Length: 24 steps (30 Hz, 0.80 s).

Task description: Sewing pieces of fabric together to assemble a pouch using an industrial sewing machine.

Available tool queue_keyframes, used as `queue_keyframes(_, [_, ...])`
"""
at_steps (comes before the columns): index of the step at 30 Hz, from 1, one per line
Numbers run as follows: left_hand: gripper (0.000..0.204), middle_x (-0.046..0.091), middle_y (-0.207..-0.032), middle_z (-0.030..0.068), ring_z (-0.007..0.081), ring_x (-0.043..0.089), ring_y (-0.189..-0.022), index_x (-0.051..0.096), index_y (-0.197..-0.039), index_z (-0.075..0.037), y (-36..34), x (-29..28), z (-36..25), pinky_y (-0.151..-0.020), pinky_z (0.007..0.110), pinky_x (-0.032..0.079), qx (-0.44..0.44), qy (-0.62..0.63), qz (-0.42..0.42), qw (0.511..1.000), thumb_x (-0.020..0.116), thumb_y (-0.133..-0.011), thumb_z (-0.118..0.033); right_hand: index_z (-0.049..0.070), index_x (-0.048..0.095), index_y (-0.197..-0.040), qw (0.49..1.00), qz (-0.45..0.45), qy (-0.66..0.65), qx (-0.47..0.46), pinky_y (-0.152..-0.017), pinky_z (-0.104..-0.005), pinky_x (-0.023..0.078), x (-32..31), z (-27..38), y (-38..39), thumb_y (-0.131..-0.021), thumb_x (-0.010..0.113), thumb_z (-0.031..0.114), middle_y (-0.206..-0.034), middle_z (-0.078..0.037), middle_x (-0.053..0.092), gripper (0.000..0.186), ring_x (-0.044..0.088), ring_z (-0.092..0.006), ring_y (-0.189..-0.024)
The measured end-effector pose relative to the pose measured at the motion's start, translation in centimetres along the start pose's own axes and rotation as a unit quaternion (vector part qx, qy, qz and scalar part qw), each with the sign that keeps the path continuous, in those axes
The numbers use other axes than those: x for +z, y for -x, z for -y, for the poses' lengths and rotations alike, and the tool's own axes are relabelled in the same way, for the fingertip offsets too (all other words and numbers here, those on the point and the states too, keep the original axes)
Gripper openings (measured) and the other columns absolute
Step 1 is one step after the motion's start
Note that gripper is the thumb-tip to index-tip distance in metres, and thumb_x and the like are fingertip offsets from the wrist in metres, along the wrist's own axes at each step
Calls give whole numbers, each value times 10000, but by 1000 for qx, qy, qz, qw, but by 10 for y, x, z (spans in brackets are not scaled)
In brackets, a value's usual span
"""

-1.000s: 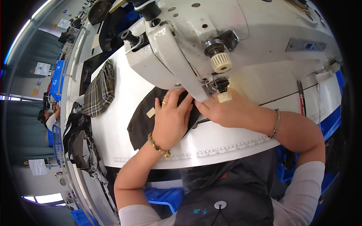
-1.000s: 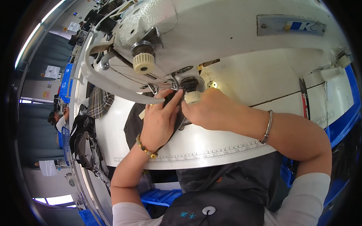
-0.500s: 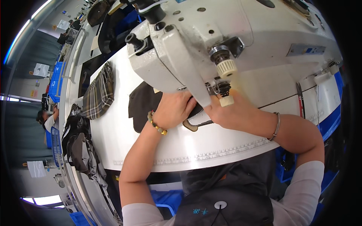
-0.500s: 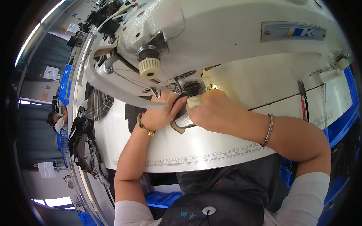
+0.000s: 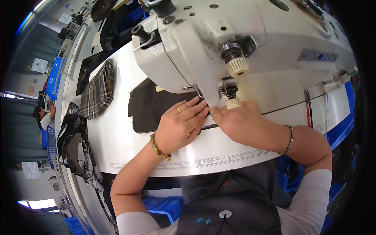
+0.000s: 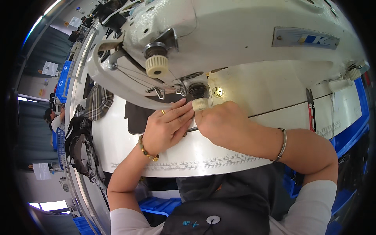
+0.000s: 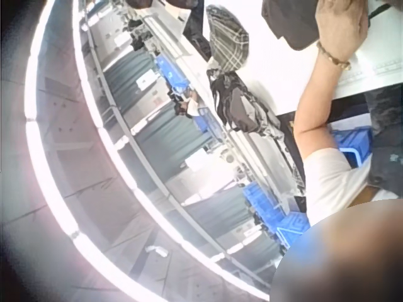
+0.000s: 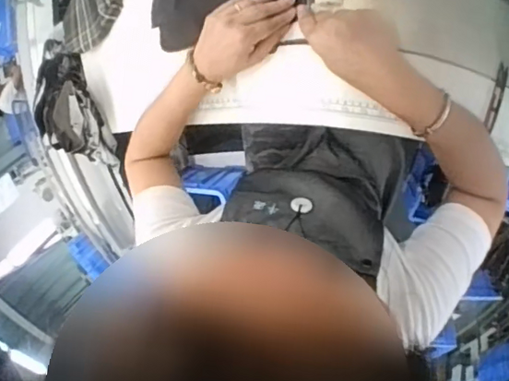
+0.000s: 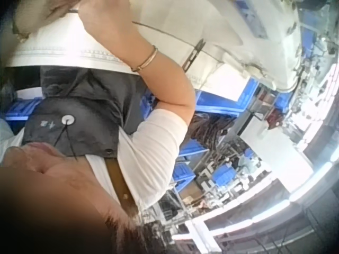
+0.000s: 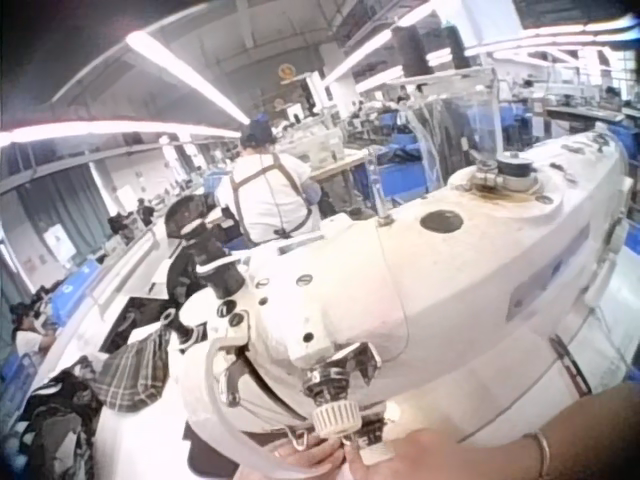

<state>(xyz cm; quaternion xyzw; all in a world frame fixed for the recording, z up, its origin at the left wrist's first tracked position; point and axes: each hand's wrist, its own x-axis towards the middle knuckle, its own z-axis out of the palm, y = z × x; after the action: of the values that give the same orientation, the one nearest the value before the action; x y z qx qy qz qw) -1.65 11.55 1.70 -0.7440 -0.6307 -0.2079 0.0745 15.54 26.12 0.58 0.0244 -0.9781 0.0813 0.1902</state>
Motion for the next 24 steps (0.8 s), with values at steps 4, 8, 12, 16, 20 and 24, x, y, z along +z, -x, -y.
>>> queue_keyframes(4, [280,731,-1167,86,279,681,-1146,758,-1100,-65,2,1,3,-918,374,554,-11,4,11,1000,735,-821,-88,66,632,-715,1000,-5,-15,-4,-489,-358,495,2,-3,0,-730,657,99,-599,-77,617,44,666,-221,-565])
queue_keyframes(8, [283,738,-1139,94,287,698,-1084,753,-1110,-58,-4,5,13,-913,375,550,-22,1,11,1000,727,-831,-90,82,638,-699,1000,-17,27,-2,-489,-373,491,8,-8,-3,-723,663,99,-575,-81,599,39,665,-235,-567])
queue_keyframes(12, [284,740,-1128,96,293,703,-1049,751,-1120,-62,-6,5,16,-902,388,550,-40,-12,16,999,716,-840,-98,95,645,-691,1000,-1,28,-3,-494,-378,493,10,-12,-2,-720,670,105,-574,-83,596,40,665,-249,-575])
queue_keyframes(16, [303,740,-1125,99,294,705,-1055,744,-1150,-72,-6,3,14,-895,395,551,-42,-16,27,999,703,-852,-106,92,663,-708,997,-30,-72,14,-505,-378,500,9,-16,-1,-716,676,115,-590,-85,605,28,670,-252,-590])
queue_keyframes(20, [331,742,-1118,102,295,710,-1065,729,-1189,-80,-7,2,10,-889,391,562,-47,-35,36,998,695,-862,-111,86,692,-692,996,-62,-55,30,-516,-376,505,4,-18,1,-691,682,110,-624,-89,619,26,678,-252,-613])
queue_keyframes(24, [337,738,-1135,112,291,713,-1066,725,-1196,-84,-10,-2,1,-853,372,579,-57,-48,36,997,696,-862,-118,83,696,-649,998,-29,-12,49,-515,-376,503,0,-19,-2,-673,684,107,-643,-92,623,35,679,-245,-622])
